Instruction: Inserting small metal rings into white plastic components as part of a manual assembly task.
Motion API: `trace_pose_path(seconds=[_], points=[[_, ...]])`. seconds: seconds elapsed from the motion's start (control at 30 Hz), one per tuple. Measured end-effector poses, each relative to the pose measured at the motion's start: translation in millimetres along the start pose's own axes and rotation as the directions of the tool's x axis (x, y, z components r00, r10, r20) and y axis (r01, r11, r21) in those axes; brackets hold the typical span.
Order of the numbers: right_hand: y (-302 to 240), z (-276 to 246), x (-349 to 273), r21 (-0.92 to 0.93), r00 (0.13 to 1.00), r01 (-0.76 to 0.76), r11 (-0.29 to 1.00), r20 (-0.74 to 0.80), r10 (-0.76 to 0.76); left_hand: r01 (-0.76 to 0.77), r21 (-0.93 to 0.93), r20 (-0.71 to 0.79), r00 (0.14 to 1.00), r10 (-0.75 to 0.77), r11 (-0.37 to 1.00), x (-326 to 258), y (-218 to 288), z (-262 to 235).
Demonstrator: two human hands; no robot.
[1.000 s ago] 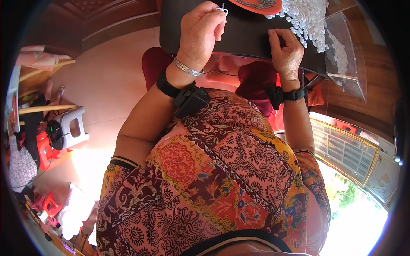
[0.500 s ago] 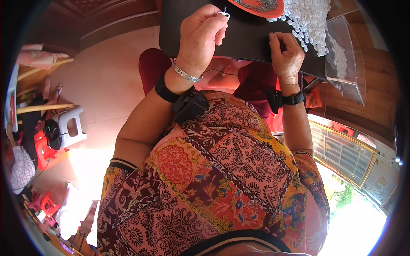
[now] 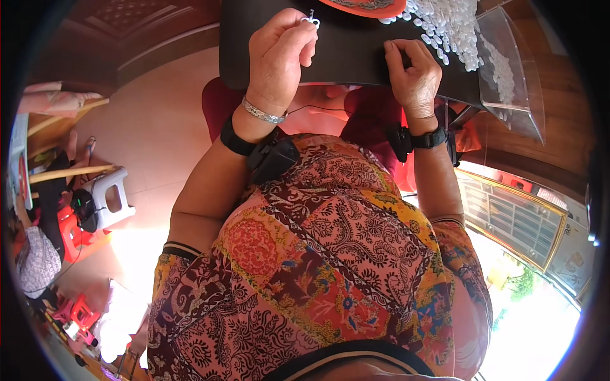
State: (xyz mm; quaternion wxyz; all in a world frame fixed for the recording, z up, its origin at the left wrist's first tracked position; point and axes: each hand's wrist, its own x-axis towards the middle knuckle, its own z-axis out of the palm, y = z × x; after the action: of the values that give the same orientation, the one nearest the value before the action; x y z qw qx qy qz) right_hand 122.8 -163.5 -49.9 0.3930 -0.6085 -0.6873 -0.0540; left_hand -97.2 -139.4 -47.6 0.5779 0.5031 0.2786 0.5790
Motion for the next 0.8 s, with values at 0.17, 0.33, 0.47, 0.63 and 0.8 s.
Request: trace_pose_path(seconds=[0.17,0.33,0.47,0.63,0.8], points=[[-3.0,-0.8,0.3,-0.002,1.000,-0.002,1.000,-0.008,0.002,-0.004,0.021,-0.005,1.000,0.004,1.000,-0.6,0.9,0.3],[-3.4,1.0,0.6,-0.008,1.000,0.028,1.000,0.004,-0.028,-0.020,-0.005,-0.054,0.998,0.019,1.000,-1.4,2.5,1.7],[-5.3,-0.6,0.2,-0.005,1.000,0.027,1.000,0.011,-0.027,-0.005,-0.049,-0.036,0.999,0.004,0.999,-2.6,-0.1,0.8],[-6.6,-1.6,0.1,-0.016,1.000,0.016,1.000,-0.015,-0.017,-0.008,-0.079,-0.002,1.000,0.008,0.997,-2.0,-1.7,1.2],[-6.9,-0.1,0.9,-0.029,1.000,-0.006,1.000,-0.013,0.006,-0.014,-0.070,0.031,0.999,0.017,0.997,-1.8,-1.7,-0.8]])
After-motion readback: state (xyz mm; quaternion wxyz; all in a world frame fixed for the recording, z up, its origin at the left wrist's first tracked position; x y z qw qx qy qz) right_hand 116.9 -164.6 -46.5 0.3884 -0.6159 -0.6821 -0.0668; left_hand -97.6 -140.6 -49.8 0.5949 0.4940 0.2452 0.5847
